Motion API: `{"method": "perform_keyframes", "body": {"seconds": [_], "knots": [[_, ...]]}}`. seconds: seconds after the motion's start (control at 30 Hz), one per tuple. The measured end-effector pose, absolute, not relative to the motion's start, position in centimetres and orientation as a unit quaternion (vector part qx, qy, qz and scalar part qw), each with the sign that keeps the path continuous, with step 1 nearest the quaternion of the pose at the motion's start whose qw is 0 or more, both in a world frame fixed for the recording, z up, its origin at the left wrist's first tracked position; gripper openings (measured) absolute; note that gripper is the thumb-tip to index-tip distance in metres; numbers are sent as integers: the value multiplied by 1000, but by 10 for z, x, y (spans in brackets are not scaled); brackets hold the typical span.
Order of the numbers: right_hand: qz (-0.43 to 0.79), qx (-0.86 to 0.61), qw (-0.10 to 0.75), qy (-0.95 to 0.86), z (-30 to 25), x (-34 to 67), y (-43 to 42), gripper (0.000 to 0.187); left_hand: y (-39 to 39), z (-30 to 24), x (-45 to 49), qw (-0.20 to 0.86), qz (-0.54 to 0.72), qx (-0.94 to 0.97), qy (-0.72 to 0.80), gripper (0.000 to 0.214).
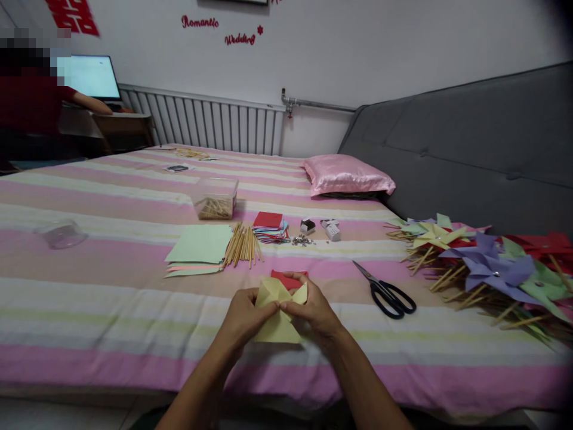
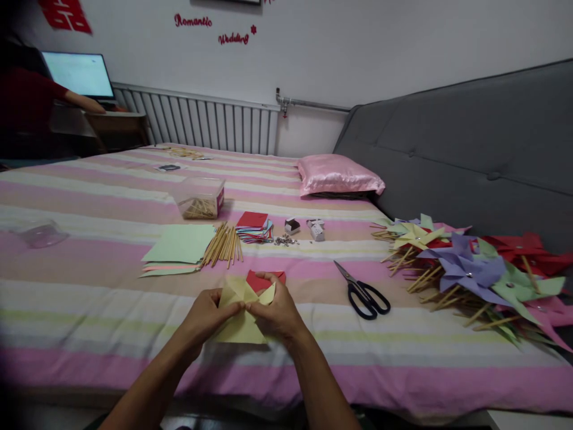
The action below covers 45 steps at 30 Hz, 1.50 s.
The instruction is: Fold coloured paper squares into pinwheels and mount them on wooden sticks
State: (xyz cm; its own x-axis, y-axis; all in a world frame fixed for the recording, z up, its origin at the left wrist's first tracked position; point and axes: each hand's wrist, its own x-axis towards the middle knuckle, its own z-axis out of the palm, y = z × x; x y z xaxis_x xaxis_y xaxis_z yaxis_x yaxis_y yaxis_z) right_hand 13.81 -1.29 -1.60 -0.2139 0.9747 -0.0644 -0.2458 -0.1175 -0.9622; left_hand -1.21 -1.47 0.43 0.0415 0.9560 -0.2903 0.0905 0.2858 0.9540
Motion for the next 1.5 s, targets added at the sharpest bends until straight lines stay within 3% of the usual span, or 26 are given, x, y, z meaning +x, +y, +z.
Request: {"method": "perform_keyframes", "body": {"seconds": [0.27, 0.6, 0.9, 1.0, 1.13, 1.2, 1.37, 1.5], "knots": [[633, -361, 523, -441, -19, 136, -7, 64, -17, 4, -11, 556, 425, 439, 563, 18], [657, -349, 537, -397, -18, 139, -8, 35, -16, 6, -11, 581, 465, 403, 533, 23], [637, -372, 551, -389, -22, 137, -5, 24, -16, 3, -10, 585, 469, 405, 523, 23], [589, -392, 573, -414, -24, 137, -3, 29, -15, 3, -11, 576, 485, 386, 534, 26], [393, -451, 629, -496, -20, 140, -6, 32, -10, 7, -17, 566, 537, 318, 538, 31], [352, -459, 617, -533, -15, 140, -11, 25, -9, 11, -20, 565, 562, 276, 537, 30], [489, -395, 486, -607, -10, 134, -23, 31, -8, 16, -26, 577, 590, 235, 514, 25], [537, -368, 468, -597, -16, 125, -23, 29, -11, 14, -26, 610, 572, 248, 489, 31]]}}
